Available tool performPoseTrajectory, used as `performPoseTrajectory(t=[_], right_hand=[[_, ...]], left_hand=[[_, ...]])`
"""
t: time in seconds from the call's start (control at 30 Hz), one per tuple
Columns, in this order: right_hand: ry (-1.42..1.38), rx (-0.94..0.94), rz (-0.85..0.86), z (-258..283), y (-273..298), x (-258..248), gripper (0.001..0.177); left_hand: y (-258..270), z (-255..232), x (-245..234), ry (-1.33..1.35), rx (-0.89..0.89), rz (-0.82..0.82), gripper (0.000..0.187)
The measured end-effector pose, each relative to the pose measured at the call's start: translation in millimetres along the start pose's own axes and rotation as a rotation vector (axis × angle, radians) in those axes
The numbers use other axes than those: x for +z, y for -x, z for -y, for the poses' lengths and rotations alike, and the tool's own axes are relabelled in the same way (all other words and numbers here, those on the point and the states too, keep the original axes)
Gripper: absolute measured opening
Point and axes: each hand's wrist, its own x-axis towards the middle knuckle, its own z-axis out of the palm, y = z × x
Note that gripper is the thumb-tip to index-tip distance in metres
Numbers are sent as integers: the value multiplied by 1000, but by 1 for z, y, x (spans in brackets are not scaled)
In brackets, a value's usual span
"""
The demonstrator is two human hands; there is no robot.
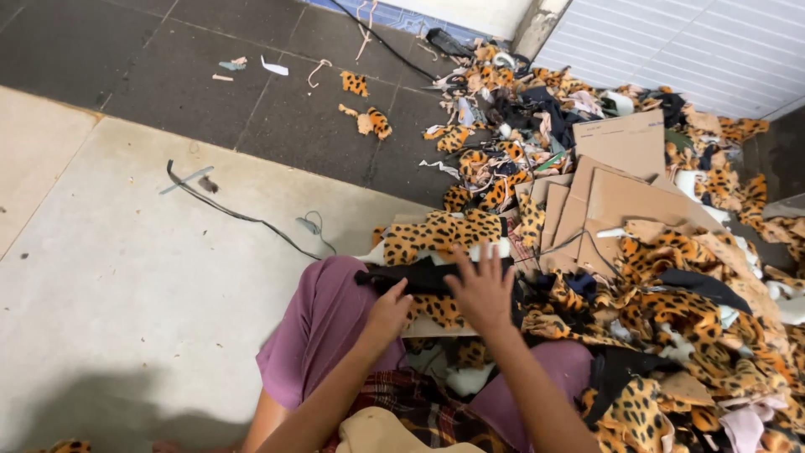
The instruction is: The person is sorting and arranging leopard-print and black fabric scraps onto cardboard templates on the floor.
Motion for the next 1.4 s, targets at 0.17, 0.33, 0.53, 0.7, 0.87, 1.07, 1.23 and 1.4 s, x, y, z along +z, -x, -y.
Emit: performPoseTrajectory(t=[0.17, 0.33, 0.53, 0.7, 0.87, 1.07, 1.23, 1.4], right_hand=[[-19, -82, 119, 12, 5, 59, 60], [-64, -29, 248, 6, 0, 85, 61], [-56, -51, 211, 3, -3, 93, 60], [-131, -22, 303, 1, -4, 77, 60], [-119, -7, 319, 4, -2, 71, 60], [-91, -25, 364, 7, -2, 62, 62], [-115, -59, 316, 7, -2, 33, 66], [-81, -94, 249, -4, -9, 47, 61]], left_hand=[[-31, 10, 23, -728, 265, -100, 66], [-47, 27, 44, -1204, 151, -41, 77], [-53, 25, 53, -1334, -13, -12, 91], [-46, 7, 32, -1015, 86, 62, 86], [-9, -31, -7, -652, 122, 134, 84], [-2, -39, -16, -917, 173, 17, 79], [-3, -47, 11, -1129, 201, 35, 83], [-36, -10, 34, -1262, 65, 123, 92]])
